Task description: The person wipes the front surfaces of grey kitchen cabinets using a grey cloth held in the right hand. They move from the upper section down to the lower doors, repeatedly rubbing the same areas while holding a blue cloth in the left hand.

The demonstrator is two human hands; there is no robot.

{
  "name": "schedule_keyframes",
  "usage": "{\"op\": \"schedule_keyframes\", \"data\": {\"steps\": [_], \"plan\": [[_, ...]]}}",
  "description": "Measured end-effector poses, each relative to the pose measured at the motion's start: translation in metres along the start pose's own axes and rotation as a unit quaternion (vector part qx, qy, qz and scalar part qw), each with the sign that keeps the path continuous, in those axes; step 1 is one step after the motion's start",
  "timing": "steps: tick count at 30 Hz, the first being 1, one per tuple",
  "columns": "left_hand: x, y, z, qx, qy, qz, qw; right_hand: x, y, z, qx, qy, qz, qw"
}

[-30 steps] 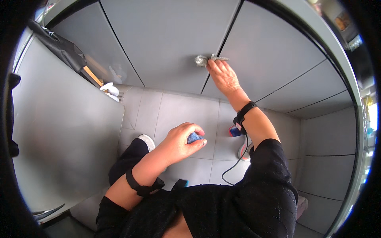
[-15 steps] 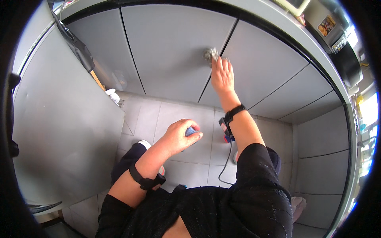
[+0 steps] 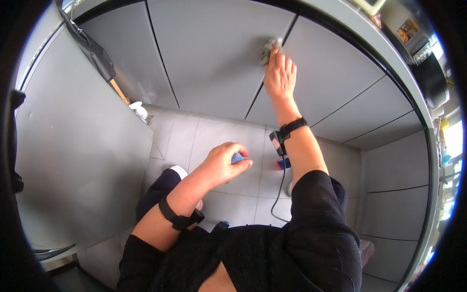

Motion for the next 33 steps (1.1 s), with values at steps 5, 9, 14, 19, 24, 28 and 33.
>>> {"op": "schedule_keyframes", "data": {"steps": [5,9,14,19,24,28,33], "plan": [[0.002,-0.003,0.002,-0.006,-0.004,0.003,1.000,-0.078,-0.027,0.057,0.010,-0.128,-0.082,0.988],[0.004,-0.004,0.003,-0.015,-0.016,0.007,1.000,-0.065,-0.029,0.047,0.011,-0.113,-0.086,0.990],[0.005,-0.004,0.004,-0.001,-0.018,0.002,1.000,-0.004,-0.027,0.010,0.036,-0.025,-0.030,0.999],[0.004,-0.001,0.003,-0.010,-0.015,0.005,1.000,-0.028,-0.038,0.024,0.031,-0.055,-0.037,0.997],[0.003,-0.003,0.002,-0.021,-0.013,0.002,1.000,-0.070,-0.026,0.040,0.033,-0.119,-0.061,0.990],[0.004,-0.002,0.004,-0.013,-0.007,0.014,1.000,-0.048,-0.039,0.034,0.065,-0.071,-0.095,0.991],[0.005,-0.005,0.007,-0.009,-0.012,0.005,1.000,-0.045,-0.047,0.023,0.060,-0.044,-0.124,0.990]]}}
Point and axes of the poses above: each hand's wrist, its own x-axis towards the middle knuckle, its own z-axis out of the palm, y = z × x, the point moved 9 cm from there along x, towards the middle knuckle, and after that the axes turned 6 degrees about z, right-handed, at the moved point
